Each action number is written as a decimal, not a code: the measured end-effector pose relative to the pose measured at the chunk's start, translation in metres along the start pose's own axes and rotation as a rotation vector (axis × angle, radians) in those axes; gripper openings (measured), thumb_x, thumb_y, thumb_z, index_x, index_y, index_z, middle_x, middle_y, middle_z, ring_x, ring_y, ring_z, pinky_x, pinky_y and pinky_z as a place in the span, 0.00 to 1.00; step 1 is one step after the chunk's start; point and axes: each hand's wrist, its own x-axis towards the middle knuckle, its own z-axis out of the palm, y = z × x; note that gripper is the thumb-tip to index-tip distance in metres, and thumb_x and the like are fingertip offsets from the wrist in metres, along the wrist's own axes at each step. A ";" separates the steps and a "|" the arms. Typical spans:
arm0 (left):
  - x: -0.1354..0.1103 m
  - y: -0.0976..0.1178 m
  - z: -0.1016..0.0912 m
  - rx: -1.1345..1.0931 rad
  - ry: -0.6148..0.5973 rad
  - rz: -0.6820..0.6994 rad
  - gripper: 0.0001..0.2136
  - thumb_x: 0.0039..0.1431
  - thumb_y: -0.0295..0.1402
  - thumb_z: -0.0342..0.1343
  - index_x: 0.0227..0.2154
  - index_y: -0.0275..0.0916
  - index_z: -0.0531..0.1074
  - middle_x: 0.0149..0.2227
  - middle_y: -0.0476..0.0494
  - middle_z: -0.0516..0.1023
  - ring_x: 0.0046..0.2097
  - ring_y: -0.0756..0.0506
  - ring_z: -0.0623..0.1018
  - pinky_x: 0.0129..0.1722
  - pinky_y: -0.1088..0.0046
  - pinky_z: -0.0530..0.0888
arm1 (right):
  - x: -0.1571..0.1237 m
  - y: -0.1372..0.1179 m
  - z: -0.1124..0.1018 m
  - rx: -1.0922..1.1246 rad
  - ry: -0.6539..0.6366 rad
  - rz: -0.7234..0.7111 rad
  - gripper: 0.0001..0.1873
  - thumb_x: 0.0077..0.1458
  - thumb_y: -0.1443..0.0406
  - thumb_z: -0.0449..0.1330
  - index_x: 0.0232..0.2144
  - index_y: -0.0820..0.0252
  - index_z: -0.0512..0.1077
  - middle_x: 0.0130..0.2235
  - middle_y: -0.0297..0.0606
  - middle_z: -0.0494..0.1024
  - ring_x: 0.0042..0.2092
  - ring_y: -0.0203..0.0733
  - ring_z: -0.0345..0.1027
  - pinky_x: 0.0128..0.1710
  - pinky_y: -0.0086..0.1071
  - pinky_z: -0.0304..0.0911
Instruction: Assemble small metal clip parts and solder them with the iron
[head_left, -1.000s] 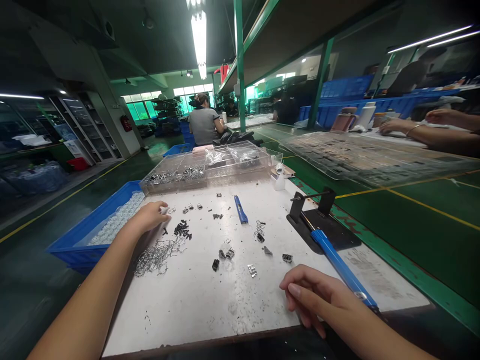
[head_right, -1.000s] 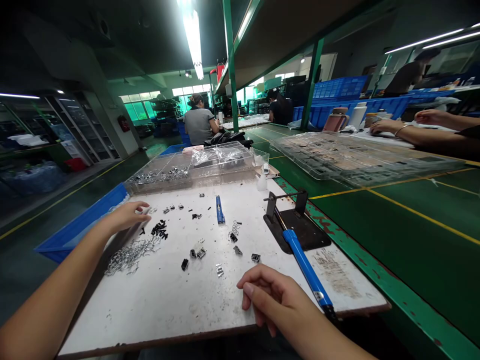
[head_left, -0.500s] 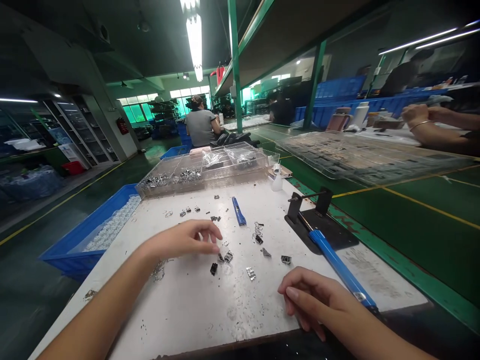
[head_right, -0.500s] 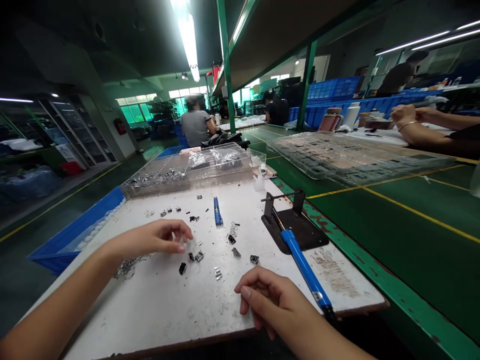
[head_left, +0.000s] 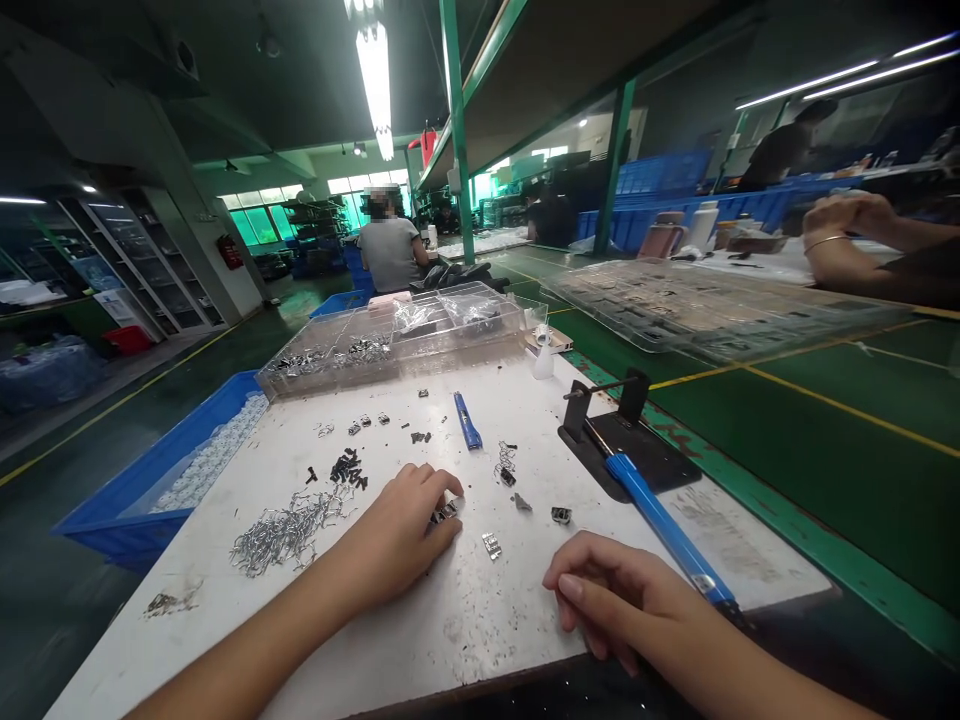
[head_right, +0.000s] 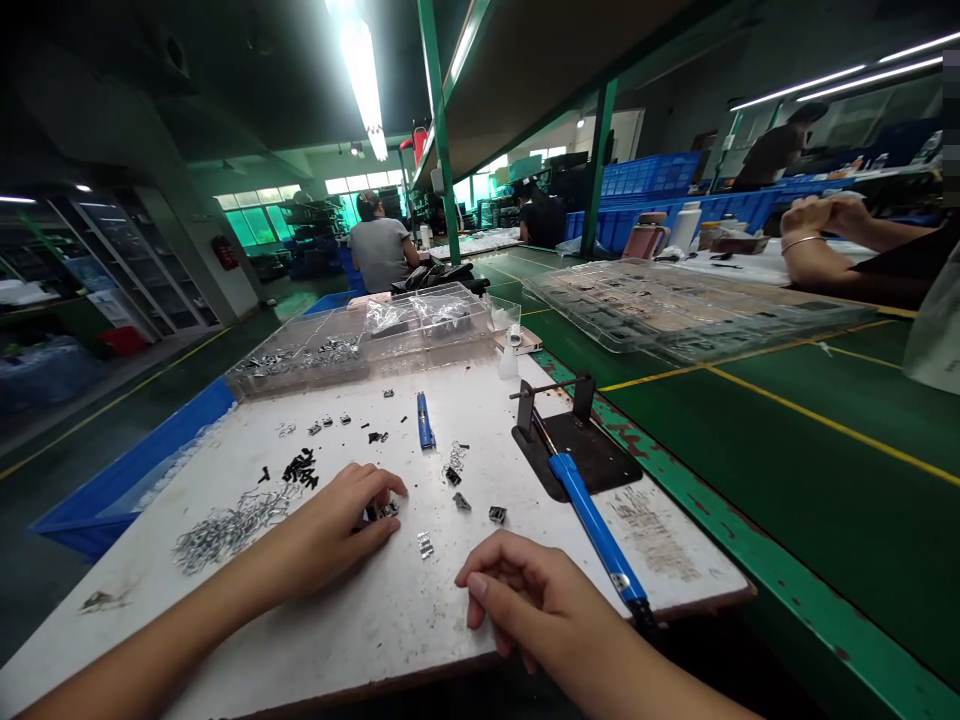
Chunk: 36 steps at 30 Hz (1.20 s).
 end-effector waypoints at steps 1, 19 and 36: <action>0.000 0.000 0.001 0.007 0.017 0.013 0.10 0.61 0.33 0.50 0.44 0.42 0.69 0.39 0.42 0.72 0.41 0.41 0.73 0.38 0.63 0.72 | 0.000 0.000 0.000 0.002 0.000 0.002 0.18 0.58 0.51 0.58 0.35 0.60 0.69 0.29 0.34 0.73 0.26 0.31 0.62 0.20 0.23 0.52; 0.000 0.020 0.020 -0.073 0.270 0.337 0.26 0.58 0.21 0.50 0.56 0.47 0.53 0.41 0.47 0.71 0.45 0.43 0.69 0.47 0.59 0.67 | 0.004 0.005 -0.001 0.039 -0.019 -0.035 0.15 0.59 0.54 0.57 0.40 0.60 0.67 0.30 0.33 0.72 0.26 0.30 0.63 0.18 0.21 0.54; 0.023 -0.033 -0.022 0.098 0.603 0.079 0.16 0.61 0.30 0.51 0.52 0.41 0.63 0.41 0.43 0.72 0.45 0.42 0.71 0.46 0.63 0.69 | -0.016 -0.015 0.028 -0.262 -0.161 -0.687 0.15 0.62 0.57 0.54 0.50 0.44 0.72 0.33 0.33 0.77 0.27 0.34 0.69 0.24 0.26 0.63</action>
